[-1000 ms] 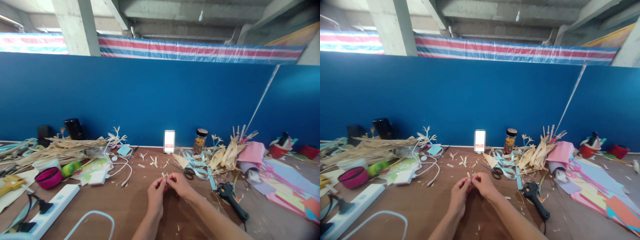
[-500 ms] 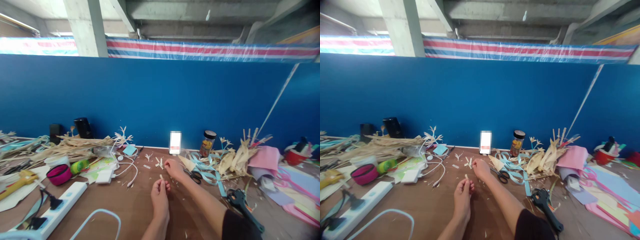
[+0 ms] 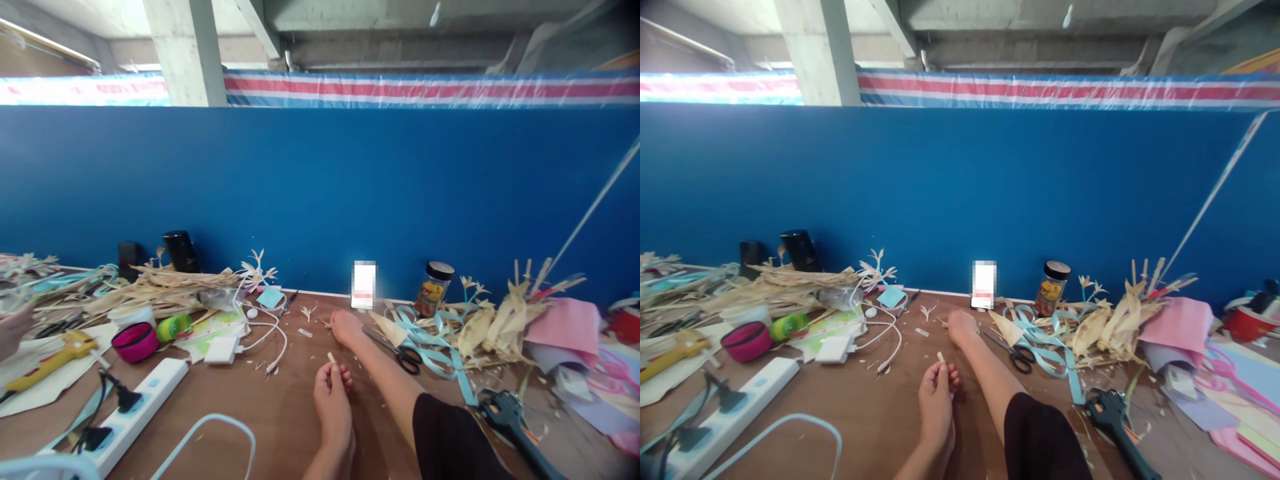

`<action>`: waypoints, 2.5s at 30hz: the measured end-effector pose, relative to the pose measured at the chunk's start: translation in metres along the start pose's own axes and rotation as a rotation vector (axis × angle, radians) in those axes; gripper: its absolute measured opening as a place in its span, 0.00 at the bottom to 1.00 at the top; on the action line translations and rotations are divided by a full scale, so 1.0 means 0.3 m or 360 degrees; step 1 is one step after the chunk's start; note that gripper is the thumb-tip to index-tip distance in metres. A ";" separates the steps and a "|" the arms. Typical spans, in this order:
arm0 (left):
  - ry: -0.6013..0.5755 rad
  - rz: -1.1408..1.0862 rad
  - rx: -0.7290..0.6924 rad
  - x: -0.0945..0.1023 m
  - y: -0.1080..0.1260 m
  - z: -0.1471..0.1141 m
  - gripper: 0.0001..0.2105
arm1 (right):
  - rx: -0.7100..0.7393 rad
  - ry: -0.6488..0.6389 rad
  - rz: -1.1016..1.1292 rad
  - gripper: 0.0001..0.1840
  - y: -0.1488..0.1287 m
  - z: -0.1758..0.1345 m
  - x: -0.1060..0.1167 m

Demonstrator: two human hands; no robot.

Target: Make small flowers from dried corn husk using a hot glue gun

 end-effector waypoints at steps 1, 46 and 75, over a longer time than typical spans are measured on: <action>-0.0004 -0.0002 0.0007 -0.002 0.002 -0.002 0.15 | 0.0003 -0.0005 -0.0014 0.14 0.005 0.000 -0.002; -0.0532 0.0412 0.0053 -0.083 0.035 -0.090 0.14 | 0.0223 0.0275 0.1243 0.06 0.261 -0.558 0.074; -0.0726 0.0512 0.0171 -0.087 0.032 -0.102 0.16 | 0.0076 0.0284 0.1400 0.09 0.226 -0.541 -0.020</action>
Point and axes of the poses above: each hand's wrist, its own z-axis towards the middle knuckle, its own x-axis out of the back of the hand, y = z × x, the point moved 3 cm from there along z, towards the middle knuckle, and after that the axes turned 5 degrees about -z, right-handed, at the moved point
